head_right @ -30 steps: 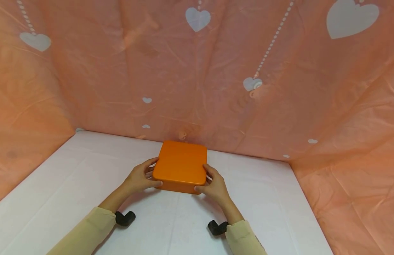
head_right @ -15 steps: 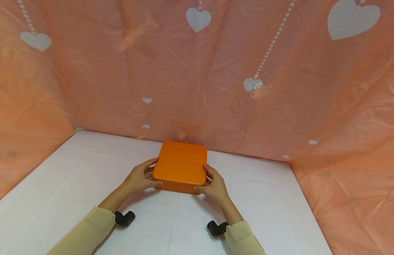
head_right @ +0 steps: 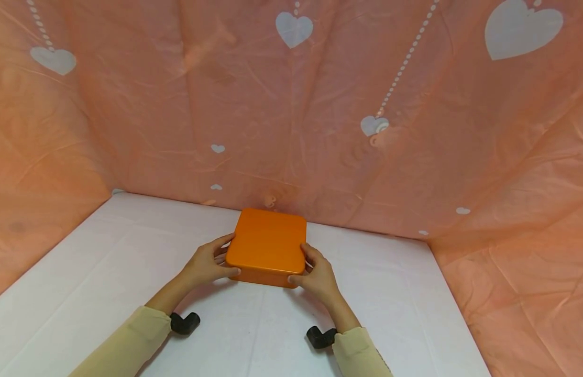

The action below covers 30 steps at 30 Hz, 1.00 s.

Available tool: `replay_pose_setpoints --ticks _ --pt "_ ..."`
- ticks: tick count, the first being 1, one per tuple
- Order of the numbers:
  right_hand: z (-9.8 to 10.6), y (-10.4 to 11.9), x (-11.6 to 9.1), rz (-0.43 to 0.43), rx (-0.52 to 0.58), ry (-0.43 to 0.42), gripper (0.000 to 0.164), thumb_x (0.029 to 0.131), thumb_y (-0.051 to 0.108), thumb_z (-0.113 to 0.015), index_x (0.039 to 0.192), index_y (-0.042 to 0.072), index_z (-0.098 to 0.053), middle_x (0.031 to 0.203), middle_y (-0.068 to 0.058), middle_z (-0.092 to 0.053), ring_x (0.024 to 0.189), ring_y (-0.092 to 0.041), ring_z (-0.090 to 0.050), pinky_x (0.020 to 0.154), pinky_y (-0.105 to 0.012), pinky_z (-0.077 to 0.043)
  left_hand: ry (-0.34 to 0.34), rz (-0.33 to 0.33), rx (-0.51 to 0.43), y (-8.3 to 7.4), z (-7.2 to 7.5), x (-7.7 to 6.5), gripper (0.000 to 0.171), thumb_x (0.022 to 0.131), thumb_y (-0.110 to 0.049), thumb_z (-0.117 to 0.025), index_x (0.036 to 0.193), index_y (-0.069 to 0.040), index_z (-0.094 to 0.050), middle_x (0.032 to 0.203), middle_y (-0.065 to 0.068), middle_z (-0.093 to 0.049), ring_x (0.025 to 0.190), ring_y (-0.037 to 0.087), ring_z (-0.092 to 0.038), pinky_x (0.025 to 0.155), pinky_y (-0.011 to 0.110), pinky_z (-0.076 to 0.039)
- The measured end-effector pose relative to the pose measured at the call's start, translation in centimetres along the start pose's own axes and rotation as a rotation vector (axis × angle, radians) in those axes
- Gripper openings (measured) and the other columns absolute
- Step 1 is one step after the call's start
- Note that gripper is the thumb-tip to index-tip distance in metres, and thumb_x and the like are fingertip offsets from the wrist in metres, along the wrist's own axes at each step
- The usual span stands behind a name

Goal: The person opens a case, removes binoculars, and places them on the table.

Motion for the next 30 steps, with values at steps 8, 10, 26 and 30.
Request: replay_pose_setpoints --ticks 8,10,26,30 --pt "0.03 -0.04 -0.08 -0.003 0.017 -0.008 0.088 0.070 -0.007 -0.079 0.147 0.002 -0.037 0.152 -0.020 -0.036 0.127 -0.042 -0.051 0.099 -0.044 -0.048 -0.004 -0.009 0.019 -0.32 -0.07 -0.18 0.094 0.070 -0.011 -0.085 0.150 -0.012 -0.036 0.152 0.016 -0.039 0.126 0.034 -0.055 0.098 0.037 -0.051" --pt "0.03 -0.08 -0.06 -0.001 0.023 -0.010 0.088 0.070 -0.007 -0.079 0.147 0.002 -0.038 0.152 -0.020 -0.037 0.127 -0.042 -0.051 0.099 -0.044 -0.048 -0.003 -0.013 0.024 -0.33 -0.09 -0.20 0.093 0.070 -0.010 -0.085 0.150 -0.012 -0.036 0.152 0.016 -0.038 0.127 0.034 -0.054 0.098 0.037 -0.051" --pt "-0.14 -0.25 0.03 0.011 0.021 -0.047 0.087 0.067 -0.011 -0.078 0.145 -0.003 -0.039 0.150 -0.020 -0.039 0.126 -0.041 -0.052 0.099 -0.046 -0.048 0.012 -0.016 0.033 -0.36 -0.07 -0.19 0.095 0.071 -0.011 -0.085 0.150 -0.008 -0.032 0.153 0.018 -0.035 0.131 0.035 -0.049 0.100 0.037 -0.049" --pt "-0.13 -0.21 0.03 0.014 0.025 -0.047 0.087 0.067 -0.011 -0.078 0.144 -0.003 -0.039 0.150 -0.020 -0.039 0.126 -0.041 -0.052 0.099 -0.046 -0.048 0.011 -0.010 0.029 -0.36 -0.05 -0.16 0.095 0.071 -0.011 -0.085 0.151 -0.008 -0.032 0.153 0.018 -0.036 0.131 0.035 -0.049 0.101 0.037 -0.049"
Point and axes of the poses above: each hand's wrist, its own x-axis towards the middle knuckle, its own z-axis out of the back of the hand, y = z × x, the point moved 3 cm from there along x, towards the middle knuckle
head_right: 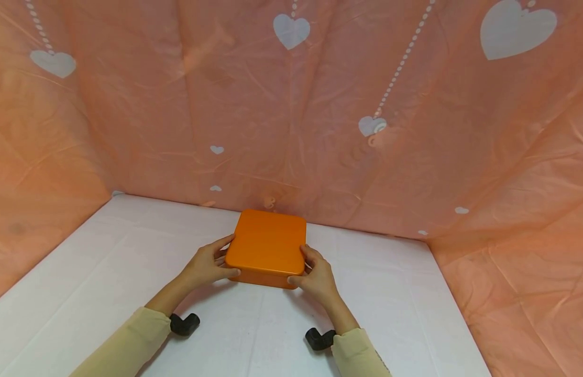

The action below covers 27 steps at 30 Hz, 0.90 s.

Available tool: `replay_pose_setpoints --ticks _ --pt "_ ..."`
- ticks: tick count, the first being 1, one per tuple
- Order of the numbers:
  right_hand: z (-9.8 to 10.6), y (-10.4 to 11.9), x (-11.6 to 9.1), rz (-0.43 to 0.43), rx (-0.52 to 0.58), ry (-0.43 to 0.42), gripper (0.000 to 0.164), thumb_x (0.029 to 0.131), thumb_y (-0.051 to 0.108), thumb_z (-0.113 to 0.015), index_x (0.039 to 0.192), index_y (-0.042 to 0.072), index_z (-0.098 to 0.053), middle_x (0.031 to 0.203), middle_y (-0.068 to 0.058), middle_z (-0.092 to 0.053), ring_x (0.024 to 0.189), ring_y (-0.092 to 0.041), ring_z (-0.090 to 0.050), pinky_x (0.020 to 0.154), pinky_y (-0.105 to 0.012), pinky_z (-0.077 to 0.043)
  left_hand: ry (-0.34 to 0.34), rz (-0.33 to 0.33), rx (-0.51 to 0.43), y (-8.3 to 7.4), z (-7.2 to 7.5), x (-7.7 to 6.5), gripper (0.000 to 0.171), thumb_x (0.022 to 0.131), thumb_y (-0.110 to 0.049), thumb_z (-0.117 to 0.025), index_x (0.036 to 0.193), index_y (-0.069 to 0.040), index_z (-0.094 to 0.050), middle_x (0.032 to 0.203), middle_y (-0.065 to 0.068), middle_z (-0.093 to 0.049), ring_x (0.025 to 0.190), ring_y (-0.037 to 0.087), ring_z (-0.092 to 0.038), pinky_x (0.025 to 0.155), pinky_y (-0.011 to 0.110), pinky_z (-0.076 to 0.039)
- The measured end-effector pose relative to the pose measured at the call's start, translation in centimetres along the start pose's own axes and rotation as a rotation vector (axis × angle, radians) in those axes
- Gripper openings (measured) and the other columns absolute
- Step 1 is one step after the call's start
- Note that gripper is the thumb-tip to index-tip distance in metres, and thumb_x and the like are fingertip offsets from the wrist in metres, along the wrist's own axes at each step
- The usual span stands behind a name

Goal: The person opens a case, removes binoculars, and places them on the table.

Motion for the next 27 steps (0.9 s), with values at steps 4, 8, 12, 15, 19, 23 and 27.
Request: replay_pose_setpoints --ticks 4,8,12,15,19,23,27 --pt "0.01 -0.05 0.03 0.002 -0.002 0.001 0.086 0.067 -0.010 -0.078 0.144 -0.003 -0.039 0.149 -0.021 -0.040 0.126 -0.041 -0.052 0.099 -0.046 -0.048 0.000 0.010 -0.012 0.01 0.07 -0.09 0.095 0.071 -0.010 -0.085 0.151 -0.009 -0.032 0.153 0.017 -0.036 0.131 0.035 -0.049 0.101 0.037 -0.049" --pt "0.00 0.10 -0.08 0.009 -0.003 0.005 0.085 0.068 -0.009 -0.078 0.144 -0.004 -0.040 0.149 -0.022 -0.040 0.126 -0.042 -0.052 0.099 -0.046 -0.048 0.002 0.002 -0.013 0.08 0.07 -0.05 0.095 0.072 -0.011 -0.085 0.151 -0.008 -0.032 0.153 0.018 -0.035 0.131 0.036 -0.049 0.101 0.037 -0.048" --pt "-0.01 0.19 -0.14 0.010 -0.012 0.004 0.085 0.068 -0.009 -0.078 0.143 -0.004 -0.040 0.148 -0.022 -0.041 0.126 -0.042 -0.052 0.098 -0.046 -0.048 0.004 -0.010 -0.015 0.11 0.02 -0.01 0.095 0.072 -0.011 -0.084 0.151 -0.007 -0.032 0.154 0.019 -0.034 0.131 0.036 -0.049 0.101 0.038 -0.048" --pt "-0.02 0.19 -0.11 0.004 -0.017 -0.003 0.085 0.067 -0.010 -0.078 0.144 -0.004 -0.040 0.149 -0.022 -0.041 0.126 -0.041 -0.053 0.099 -0.046 -0.048 0.003 -0.017 -0.012 0.09 -0.01 -0.01 0.095 0.072 -0.010 -0.084 0.151 -0.007 -0.032 0.153 0.019 -0.034 0.131 0.036 -0.049 0.101 0.037 -0.048" --pt "-0.05 0.21 -0.11 -0.007 -0.016 -0.007 0.086 0.068 -0.010 -0.078 0.144 -0.003 -0.040 0.149 -0.021 -0.040 0.126 -0.041 -0.052 0.099 -0.046 -0.048 -0.004 -0.018 0.002 -0.03 0.01 -0.07 0.094 0.072 -0.011 -0.084 0.150 -0.007 -0.032 0.153 0.020 -0.035 0.130 0.036 -0.050 0.100 0.037 -0.049" --pt "-0.06 0.26 -0.12 -0.012 -0.004 -0.008 0.086 0.068 -0.011 -0.077 0.144 -0.003 -0.039 0.150 -0.021 -0.040 0.127 -0.041 -0.052 0.099 -0.046 -0.048 -0.006 -0.018 0.011 -0.08 0.01 -0.11 0.094 0.073 -0.012 -0.084 0.150 -0.007 -0.032 0.153 0.019 -0.035 0.130 0.036 -0.050 0.100 0.037 -0.049" --pt "-0.06 0.32 -0.12 -0.014 0.008 -0.004 0.086 0.068 -0.012 -0.077 0.144 -0.003 -0.039 0.150 -0.021 -0.039 0.127 -0.041 -0.051 0.099 -0.046 -0.048 -0.007 -0.021 0.004 0.00 -0.01 -0.07 0.094 0.073 -0.011 -0.084 0.151 -0.007 -0.031 0.154 0.019 -0.034 0.131 0.036 -0.049 0.100 0.038 -0.048"
Point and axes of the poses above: each hand's wrist, its own x-axis towards the middle knuckle, its own z-axis out of the back of the hand, y = z × x, the point moved 3 cm from there along x, towards the middle knuckle
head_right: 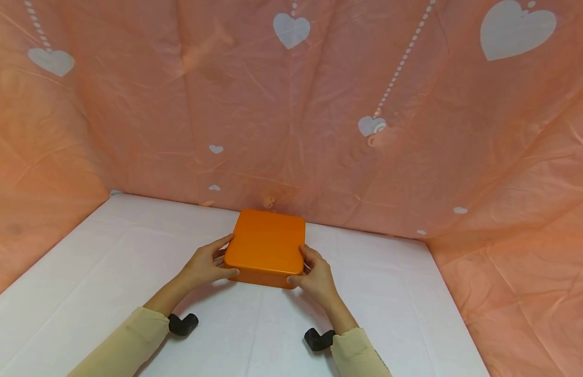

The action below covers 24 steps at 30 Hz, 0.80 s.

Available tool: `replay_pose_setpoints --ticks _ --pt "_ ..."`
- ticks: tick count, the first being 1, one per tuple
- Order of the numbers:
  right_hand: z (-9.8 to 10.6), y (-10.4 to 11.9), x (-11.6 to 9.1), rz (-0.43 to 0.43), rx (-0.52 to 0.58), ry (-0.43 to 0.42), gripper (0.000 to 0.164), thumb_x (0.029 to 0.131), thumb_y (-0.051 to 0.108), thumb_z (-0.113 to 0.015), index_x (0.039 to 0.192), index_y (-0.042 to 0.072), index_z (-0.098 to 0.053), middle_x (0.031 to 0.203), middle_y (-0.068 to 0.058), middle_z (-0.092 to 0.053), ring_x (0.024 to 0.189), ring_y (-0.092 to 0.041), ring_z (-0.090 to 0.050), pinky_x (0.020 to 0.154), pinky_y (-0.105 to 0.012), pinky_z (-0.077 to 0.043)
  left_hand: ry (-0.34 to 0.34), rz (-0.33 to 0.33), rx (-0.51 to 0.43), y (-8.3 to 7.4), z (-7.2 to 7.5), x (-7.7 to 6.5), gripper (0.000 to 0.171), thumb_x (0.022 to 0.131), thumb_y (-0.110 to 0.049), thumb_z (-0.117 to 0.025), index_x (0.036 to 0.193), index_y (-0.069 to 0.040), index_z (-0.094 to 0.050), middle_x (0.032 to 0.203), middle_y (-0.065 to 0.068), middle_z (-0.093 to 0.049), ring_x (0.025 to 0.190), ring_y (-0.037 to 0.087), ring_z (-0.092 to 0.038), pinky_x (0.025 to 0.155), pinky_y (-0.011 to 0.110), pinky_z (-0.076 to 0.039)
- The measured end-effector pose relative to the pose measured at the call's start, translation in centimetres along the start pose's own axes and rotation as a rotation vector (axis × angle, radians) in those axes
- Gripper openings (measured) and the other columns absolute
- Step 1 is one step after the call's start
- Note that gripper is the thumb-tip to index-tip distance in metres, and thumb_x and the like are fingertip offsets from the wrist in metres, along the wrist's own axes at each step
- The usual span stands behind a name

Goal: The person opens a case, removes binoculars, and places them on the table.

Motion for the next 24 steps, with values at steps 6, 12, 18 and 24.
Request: replay_pose_setpoints --ticks 6,12,18,24 --pt "0.02 -0.01 0.07 -0.005 0.000 -0.001 0.086 0.067 -0.013 -0.077 0.144 -0.003 -0.040 0.149 -0.022 -0.041 0.127 -0.041 -0.051 0.099 -0.044 -0.048 -0.002 -0.008 0.012 -0.01 -0.02 -0.04 0.094 0.073 -0.012 -0.084 0.151 -0.006 -0.031 0.154 0.019 -0.034 0.131 0.036 -0.049 0.100 0.038 -0.048" --pt "0.06 0.00 0.05 0.000 -0.012 0.001 0.084 0.067 -0.011 -0.078 0.143 -0.005 -0.041 0.146 -0.025 -0.042 0.125 -0.044 -0.052 0.097 -0.046 -0.049 -0.002 -0.010 0.026 -0.09 -0.10 -0.16 0.094 0.073 -0.012 -0.083 0.151 -0.007 -0.031 0.154 0.018 -0.035 0.131 0.035 -0.049 0.100 0.037 -0.049" --pt "0.10 0.25 -0.03 -0.006 -0.004 -0.002 0.084 0.067 -0.010 -0.079 0.142 -0.004 -0.043 0.146 -0.025 -0.041 0.123 -0.044 -0.053 0.097 -0.047 -0.049 -0.004 -0.018 0.017 -0.06 -0.07 -0.20 0.095 0.073 -0.011 -0.084 0.151 -0.007 -0.030 0.154 0.017 -0.035 0.132 0.035 -0.049 0.100 0.038 -0.049" --pt "0.10 0.31 -0.01 0.005 0.004 0.005 0.084 0.067 -0.011 -0.078 0.143 -0.004 -0.042 0.146 -0.024 -0.040 0.125 -0.044 -0.052 0.098 -0.047 -0.049 -0.007 -0.019 0.020 0.01 -0.07 -0.15 0.095 0.072 -0.012 -0.084 0.151 -0.007 -0.031 0.154 0.017 -0.035 0.131 0.035 -0.049 0.100 0.037 -0.049"
Point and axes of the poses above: each hand's wrist, its own x-axis towards the middle knuckle, its own z-axis out of the back of the hand, y = z × x, the point moved 3 cm from there along x, towards the middle knuckle
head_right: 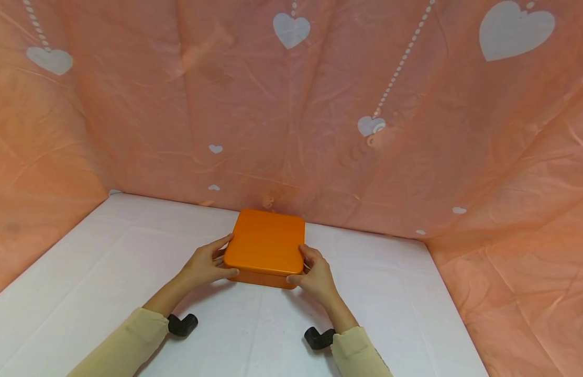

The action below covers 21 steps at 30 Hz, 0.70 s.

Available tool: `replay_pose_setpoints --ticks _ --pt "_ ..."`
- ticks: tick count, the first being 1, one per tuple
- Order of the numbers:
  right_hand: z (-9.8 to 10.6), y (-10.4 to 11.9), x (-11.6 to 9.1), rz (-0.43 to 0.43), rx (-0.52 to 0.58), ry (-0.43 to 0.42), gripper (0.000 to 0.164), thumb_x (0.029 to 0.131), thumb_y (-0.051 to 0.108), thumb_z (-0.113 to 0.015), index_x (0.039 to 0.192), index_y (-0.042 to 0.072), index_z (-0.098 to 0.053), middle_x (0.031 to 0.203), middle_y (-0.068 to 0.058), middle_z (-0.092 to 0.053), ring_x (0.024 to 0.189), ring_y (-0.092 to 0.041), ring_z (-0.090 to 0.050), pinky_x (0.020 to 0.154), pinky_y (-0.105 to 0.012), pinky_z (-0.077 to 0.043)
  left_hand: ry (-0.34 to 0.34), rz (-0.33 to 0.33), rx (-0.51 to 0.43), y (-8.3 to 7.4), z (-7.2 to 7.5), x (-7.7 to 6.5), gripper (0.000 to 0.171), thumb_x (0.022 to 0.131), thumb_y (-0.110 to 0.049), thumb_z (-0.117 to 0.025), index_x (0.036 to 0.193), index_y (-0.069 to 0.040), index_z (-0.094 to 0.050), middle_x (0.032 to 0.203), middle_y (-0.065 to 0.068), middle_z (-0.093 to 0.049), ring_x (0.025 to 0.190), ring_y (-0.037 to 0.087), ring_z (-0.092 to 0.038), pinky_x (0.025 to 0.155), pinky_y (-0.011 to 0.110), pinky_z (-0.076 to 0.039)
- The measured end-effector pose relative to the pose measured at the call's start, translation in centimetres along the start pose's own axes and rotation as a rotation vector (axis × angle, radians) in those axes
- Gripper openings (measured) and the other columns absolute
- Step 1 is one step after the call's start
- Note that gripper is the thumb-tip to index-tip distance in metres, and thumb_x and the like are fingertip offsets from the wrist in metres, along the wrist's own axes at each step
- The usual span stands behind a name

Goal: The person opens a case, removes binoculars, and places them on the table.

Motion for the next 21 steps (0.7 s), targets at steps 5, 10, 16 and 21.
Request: replay_pose_setpoints --ticks 5,10,16,21 --pt "0.05 -0.27 0.10 0.013 -0.002 0.007 0.084 0.067 -0.012 -0.077 0.143 -0.005 -0.040 0.146 -0.024 -0.040 0.125 -0.044 -0.052 0.099 -0.048 -0.048 0.003 -0.003 -0.016 0.05 -0.05 0.09 0.094 0.073 -0.012 -0.084 0.150 -0.006 -0.032 0.153 0.018 -0.035 0.132 0.035 -0.048 0.100 0.037 -0.049" --pt "0.09 -0.31 0.05 0.006 -0.006 -0.004 0.084 0.067 -0.012 -0.077 0.143 -0.005 -0.041 0.147 -0.022 -0.040 0.128 -0.042 -0.050 0.101 -0.047 -0.046 0.007 -0.004 -0.019 -0.13 0.01 -0.03 0.094 0.073 -0.012 -0.084 0.150 -0.007 -0.032 0.154 0.017 -0.034 0.133 0.035 -0.048 0.100 0.037 -0.049" --pt "0.08 -0.25 0.02 0.015 -0.013 -0.003 0.082 0.067 -0.013 -0.077 0.142 -0.006 -0.042 0.147 -0.022 -0.041 0.129 -0.042 -0.049 0.101 -0.047 -0.046 0.008 0.004 -0.014 -0.08 0.10 -0.11 0.094 0.072 -0.013 -0.084 0.150 -0.008 -0.032 0.154 0.018 -0.035 0.131 0.035 -0.049 0.099 0.037 -0.049" --pt "0.08 -0.23 -0.05 0.002 -0.005 -0.006 0.082 0.068 -0.012 -0.077 0.142 -0.005 -0.042 0.149 -0.021 -0.039 0.131 -0.041 -0.048 0.102 -0.046 -0.045 0.010 0.006 -0.027 -0.01 0.03 -0.09 0.094 0.072 -0.012 -0.085 0.150 -0.008 -0.032 0.154 0.018 -0.035 0.131 0.035 -0.050 0.099 0.036 -0.050"
Point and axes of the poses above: each hand's wrist, its own x-axis towards the middle knuckle, its own z-axis out of the back of the hand, y = z × x, the point moved 3 cm from there along x, towards the middle knuckle
